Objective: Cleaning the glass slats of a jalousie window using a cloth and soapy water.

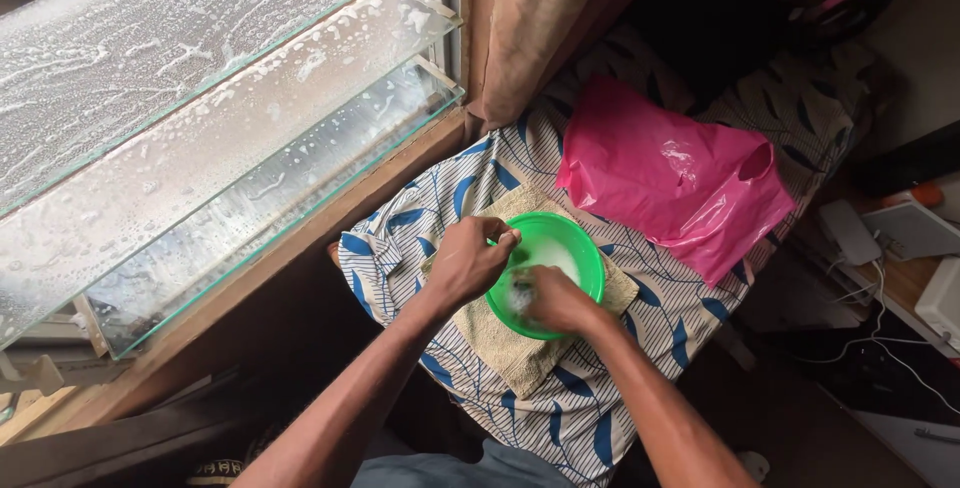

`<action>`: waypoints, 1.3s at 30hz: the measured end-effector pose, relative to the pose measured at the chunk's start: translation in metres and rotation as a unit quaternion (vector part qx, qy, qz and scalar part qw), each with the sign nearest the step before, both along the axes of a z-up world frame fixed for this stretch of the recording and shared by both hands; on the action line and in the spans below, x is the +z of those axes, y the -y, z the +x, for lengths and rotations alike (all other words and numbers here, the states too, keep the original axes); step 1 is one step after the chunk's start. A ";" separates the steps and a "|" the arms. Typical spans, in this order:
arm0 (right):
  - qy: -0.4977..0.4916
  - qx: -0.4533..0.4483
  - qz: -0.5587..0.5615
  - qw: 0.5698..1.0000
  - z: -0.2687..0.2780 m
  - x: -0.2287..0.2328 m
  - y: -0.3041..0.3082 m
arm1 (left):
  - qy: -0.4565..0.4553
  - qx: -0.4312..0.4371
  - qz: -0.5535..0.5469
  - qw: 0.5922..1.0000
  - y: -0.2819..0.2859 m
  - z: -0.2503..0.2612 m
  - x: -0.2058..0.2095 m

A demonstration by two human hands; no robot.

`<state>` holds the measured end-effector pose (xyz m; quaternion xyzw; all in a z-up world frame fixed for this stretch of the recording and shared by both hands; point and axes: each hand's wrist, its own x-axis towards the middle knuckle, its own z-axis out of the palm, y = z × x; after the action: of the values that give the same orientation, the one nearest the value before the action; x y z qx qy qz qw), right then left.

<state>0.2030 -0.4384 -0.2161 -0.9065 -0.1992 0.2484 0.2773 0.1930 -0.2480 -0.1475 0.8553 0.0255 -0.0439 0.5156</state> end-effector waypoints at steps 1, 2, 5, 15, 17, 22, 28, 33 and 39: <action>-0.002 0.002 0.000 1.000 0.000 0.014 0.005 | -0.002 0.002 0.000 1.000 -0.002 -0.001 -0.002; -0.023 -0.025 0.046 0.998 0.000 0.029 0.011 | 0.001 -0.006 -0.002 1.000 -0.004 -0.001 -0.005; 0.003 -0.054 0.098 0.994 0.005 0.031 0.030 | -0.028 -0.022 -0.013 0.999 -0.007 -0.005 0.002; 0.061 -0.021 -0.134 0.989 -0.009 0.008 -0.015 | 0.005 -0.051 -0.024 0.998 0.002 0.000 -0.017; 0.031 -0.032 -0.099 0.994 -0.003 0.005 -0.010 | 0.010 -0.051 -0.028 0.998 0.002 -0.001 -0.013; -0.084 -0.105 0.127 0.983 -0.002 0.028 0.022 | -0.049 -0.035 -0.026 0.998 -0.002 -0.006 0.007; -0.116 -0.149 0.346 0.919 -0.013 0.074 0.026 | 0.060 -0.120 -0.081 0.988 0.002 -0.004 -0.024; -0.130 -0.241 0.418 0.866 -0.024 0.086 0.010 | -0.043 -0.155 -0.101 0.982 0.010 -0.010 -0.010; 0.002 -0.211 0.239 0.948 -0.023 0.052 0.027 | -0.067 -0.044 -0.142 0.987 0.009 -0.017 0.004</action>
<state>0.1796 -0.4649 -0.1637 -0.8353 -0.0573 0.1272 0.5319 0.1762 -0.2569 -0.1433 0.7687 0.0155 -0.1274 0.6266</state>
